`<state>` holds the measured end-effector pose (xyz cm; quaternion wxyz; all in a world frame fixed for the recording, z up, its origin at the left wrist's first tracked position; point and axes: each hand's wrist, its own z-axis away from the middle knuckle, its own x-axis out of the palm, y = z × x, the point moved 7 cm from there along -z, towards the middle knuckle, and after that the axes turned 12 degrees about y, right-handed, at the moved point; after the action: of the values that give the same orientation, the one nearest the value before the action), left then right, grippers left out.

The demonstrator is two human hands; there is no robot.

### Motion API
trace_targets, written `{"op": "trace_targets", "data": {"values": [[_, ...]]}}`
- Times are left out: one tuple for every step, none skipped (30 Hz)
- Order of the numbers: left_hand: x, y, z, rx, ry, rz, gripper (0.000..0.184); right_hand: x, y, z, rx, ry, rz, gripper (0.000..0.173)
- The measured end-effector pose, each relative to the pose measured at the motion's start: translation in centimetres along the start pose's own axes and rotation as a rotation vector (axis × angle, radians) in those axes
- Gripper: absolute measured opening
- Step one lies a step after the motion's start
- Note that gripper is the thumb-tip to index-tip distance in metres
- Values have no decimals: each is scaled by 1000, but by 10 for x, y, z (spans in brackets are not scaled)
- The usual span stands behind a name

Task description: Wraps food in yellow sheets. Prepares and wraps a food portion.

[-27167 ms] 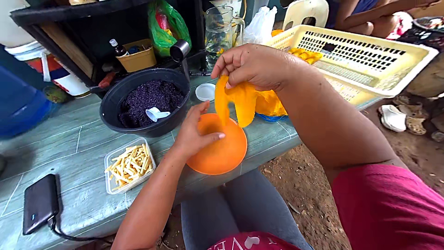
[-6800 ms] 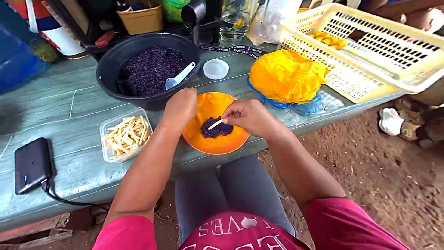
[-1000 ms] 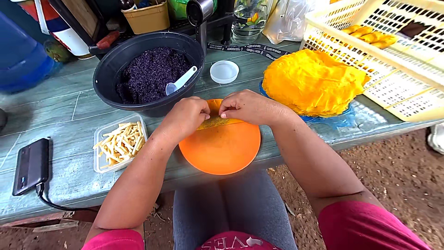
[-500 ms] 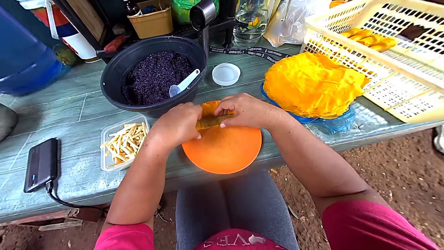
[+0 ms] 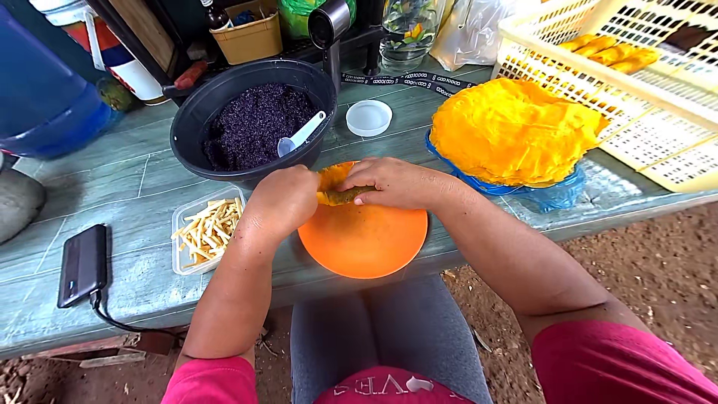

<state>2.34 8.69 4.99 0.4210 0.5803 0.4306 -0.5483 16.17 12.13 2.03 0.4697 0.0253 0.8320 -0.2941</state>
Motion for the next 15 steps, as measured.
{"op": "trace_targets", "data": {"values": [[-3,0,-1,-6,31,22,14,0,0,0,0,-1,7,25],[-6,0,-1,-16,52,50,14,0,0,0,-1,-2,13,25],[-8,2,-2,-32,57,79,15,-1,0,0,-4,0,18,25],[-9,5,-3,-43,54,110,16,-1,0,0,-8,1,22,25],[-9,7,-3,-38,66,147,17,-1,0,1,-10,2,22,25],[-8,9,-4,-17,89,180,17,-1,0,1,-8,2,20,25],[-7,12,-4,16,122,212,17,-1,0,1,-2,1,17,25],[-6,14,-5,51,151,239,17,-1,0,1,3,-1,15,25],[-6,17,-5,87,168,259,17,-1,0,1,7,-6,16,25],[-5,20,-5,124,183,277,16,-2,0,1,10,-8,16,25],[-4,22,-5,158,200,293,15,-2,0,1,9,-6,16,24],[-3,24,-6,183,212,306,15,-2,0,2,8,-5,17,23],[-3,24,-6,199,221,320,15,-2,-1,2,8,-8,17,22],[-2,25,-7,202,222,336,16,-2,-1,2,8,-14,19,22],[-2,24,-8,188,214,357,16,-2,-2,2,6,-16,19,21]]}}
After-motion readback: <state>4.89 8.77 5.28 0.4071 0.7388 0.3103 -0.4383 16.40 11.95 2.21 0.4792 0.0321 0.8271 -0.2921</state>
